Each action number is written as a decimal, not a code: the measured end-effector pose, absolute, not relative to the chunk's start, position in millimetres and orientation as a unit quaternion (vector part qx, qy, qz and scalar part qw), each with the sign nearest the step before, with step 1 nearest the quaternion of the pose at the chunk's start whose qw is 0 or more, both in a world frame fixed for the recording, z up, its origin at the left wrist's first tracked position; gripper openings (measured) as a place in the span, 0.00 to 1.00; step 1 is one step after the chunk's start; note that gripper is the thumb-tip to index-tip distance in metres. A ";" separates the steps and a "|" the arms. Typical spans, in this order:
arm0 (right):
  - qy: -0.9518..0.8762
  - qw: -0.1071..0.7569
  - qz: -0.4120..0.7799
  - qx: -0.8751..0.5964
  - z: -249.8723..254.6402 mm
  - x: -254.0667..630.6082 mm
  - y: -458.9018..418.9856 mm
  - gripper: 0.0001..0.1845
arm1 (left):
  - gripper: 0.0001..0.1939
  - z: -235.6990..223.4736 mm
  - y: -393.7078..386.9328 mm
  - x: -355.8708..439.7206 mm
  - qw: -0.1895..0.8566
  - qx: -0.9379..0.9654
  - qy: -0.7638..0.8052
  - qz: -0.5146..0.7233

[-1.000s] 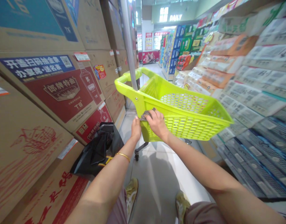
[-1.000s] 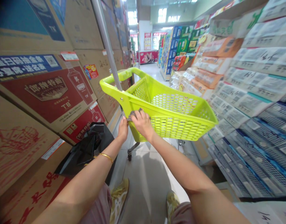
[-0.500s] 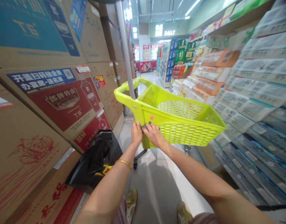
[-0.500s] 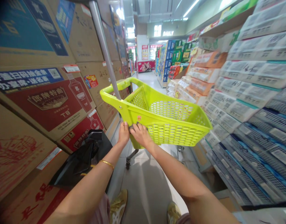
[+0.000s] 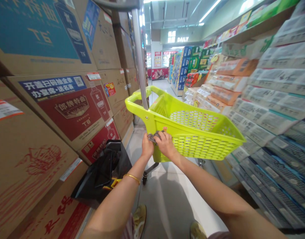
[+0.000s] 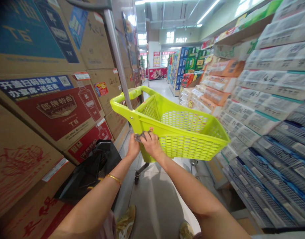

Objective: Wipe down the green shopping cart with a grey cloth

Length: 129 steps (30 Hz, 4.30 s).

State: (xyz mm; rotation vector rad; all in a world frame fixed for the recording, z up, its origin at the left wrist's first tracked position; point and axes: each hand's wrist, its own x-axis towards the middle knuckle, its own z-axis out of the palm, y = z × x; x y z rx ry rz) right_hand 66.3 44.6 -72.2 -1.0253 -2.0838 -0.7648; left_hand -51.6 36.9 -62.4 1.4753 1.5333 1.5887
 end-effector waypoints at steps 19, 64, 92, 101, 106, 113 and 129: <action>-0.817 0.301 -0.276 -0.406 -54.4 68.7 38.2 0.14 | 0.06 -60.9 37.1 -59.3 0.235 0.559 0.564 0.561; -0.725 0.420 -0.167 -0.519 37.1 106.1 38.1 0.16 | 0.19 -17.5 30.7 -16.0 -0.179 0.688 0.459 0.532; -0.766 0.414 -0.156 -0.466 49.6 81.3 42.9 0.19 | 0.19 -9.4 28.6 -20.9 -0.208 0.714 0.502 0.441; -0.783 0.354 -0.183 -0.478 37.0 109.2 45.1 0.24 | 0.18 -3.7 30.7 -30.0 -0.204 0.738 0.473 0.436; -0.793 0.299 -0.182 -0.499 39.6 132.8 44.2 0.22 | 0.22 -2.9 29.1 -29.9 -0.183 0.747 0.481 0.421; -0.799 0.334 -0.151 -0.477 53.9 112.8 45.3 0.17 | 0.19 -3.2 31.3 -22.1 -0.187 0.736 0.481 0.438; -0.795 0.295 -0.158 -0.506 33.1 154.3 33.9 0.21 | 0.16 5.7 27.7 -21.3 -0.191 0.776 0.444 0.406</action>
